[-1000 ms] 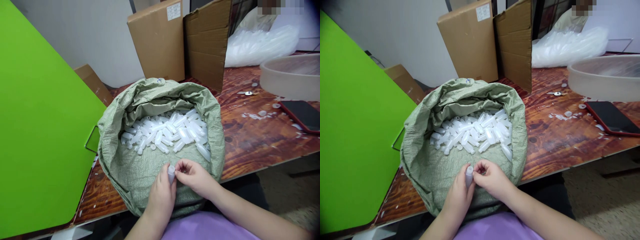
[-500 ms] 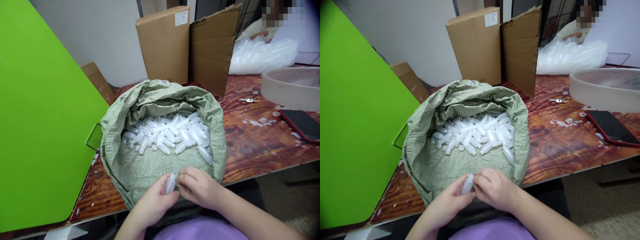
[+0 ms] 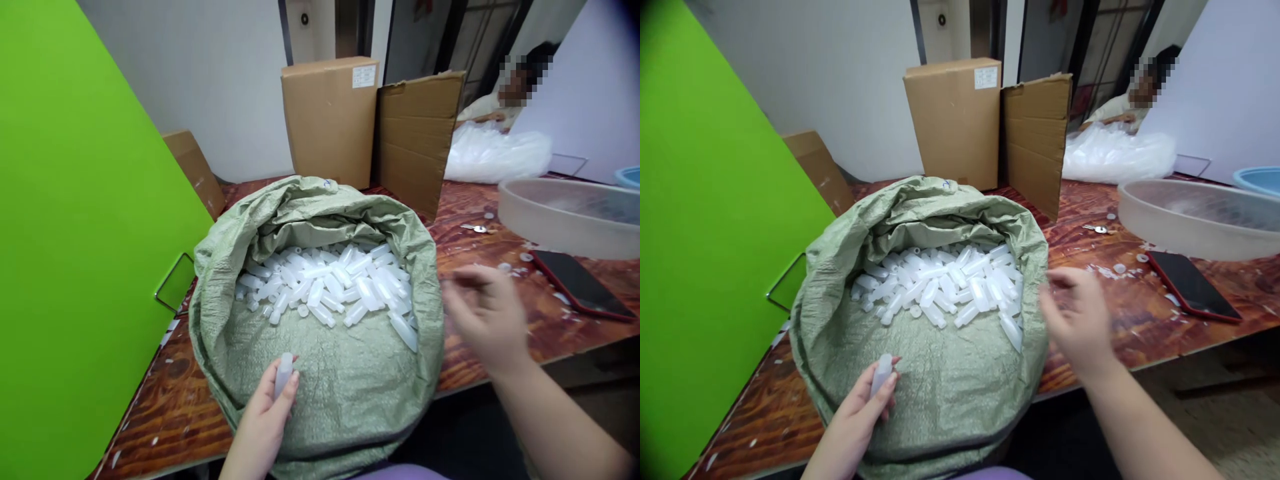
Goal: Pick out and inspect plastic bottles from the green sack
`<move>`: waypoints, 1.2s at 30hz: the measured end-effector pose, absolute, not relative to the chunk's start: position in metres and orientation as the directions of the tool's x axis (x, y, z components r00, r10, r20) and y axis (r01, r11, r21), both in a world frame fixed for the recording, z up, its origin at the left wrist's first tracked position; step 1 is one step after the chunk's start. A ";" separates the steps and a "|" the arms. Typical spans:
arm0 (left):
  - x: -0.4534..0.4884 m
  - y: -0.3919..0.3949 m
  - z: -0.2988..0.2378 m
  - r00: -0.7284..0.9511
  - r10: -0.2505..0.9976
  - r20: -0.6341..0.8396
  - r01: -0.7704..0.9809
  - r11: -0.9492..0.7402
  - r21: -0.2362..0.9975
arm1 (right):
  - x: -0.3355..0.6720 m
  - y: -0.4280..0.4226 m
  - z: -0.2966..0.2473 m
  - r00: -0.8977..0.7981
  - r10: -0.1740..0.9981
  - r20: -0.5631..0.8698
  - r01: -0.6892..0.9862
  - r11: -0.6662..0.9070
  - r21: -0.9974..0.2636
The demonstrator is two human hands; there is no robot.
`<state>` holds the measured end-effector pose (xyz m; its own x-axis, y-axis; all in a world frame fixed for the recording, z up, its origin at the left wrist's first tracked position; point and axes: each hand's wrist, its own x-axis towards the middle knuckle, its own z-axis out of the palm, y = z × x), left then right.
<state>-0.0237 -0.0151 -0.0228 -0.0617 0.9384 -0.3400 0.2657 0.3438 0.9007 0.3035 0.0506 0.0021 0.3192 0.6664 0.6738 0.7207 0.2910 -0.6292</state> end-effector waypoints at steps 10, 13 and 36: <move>-0.025 -0.028 -0.044 -0.094 0.961 -0.261 0.278 0.277 0.920 | 0.100 0.111 0.006 -0.780 0.623 0.064 0.607 0.778 -0.163; -0.029 -0.029 -0.043 -0.123 0.948 -0.294 0.165 0.312 0.936 | 0.068 0.125 -0.001 -0.800 0.596 0.065 0.588 0.801 -0.111; -0.026 -0.023 -0.021 0.012 0.980 -0.199 0.254 0.189 0.949 | 0.148 0.084 0.002 -0.699 0.654 0.291 0.457 0.720 -0.522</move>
<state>-0.0263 -0.0231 -0.0206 0.0119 0.9800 -0.1988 0.2537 0.1894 0.9486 0.1485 0.0844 0.0015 -0.6986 0.6538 0.2909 0.4568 0.7203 -0.5220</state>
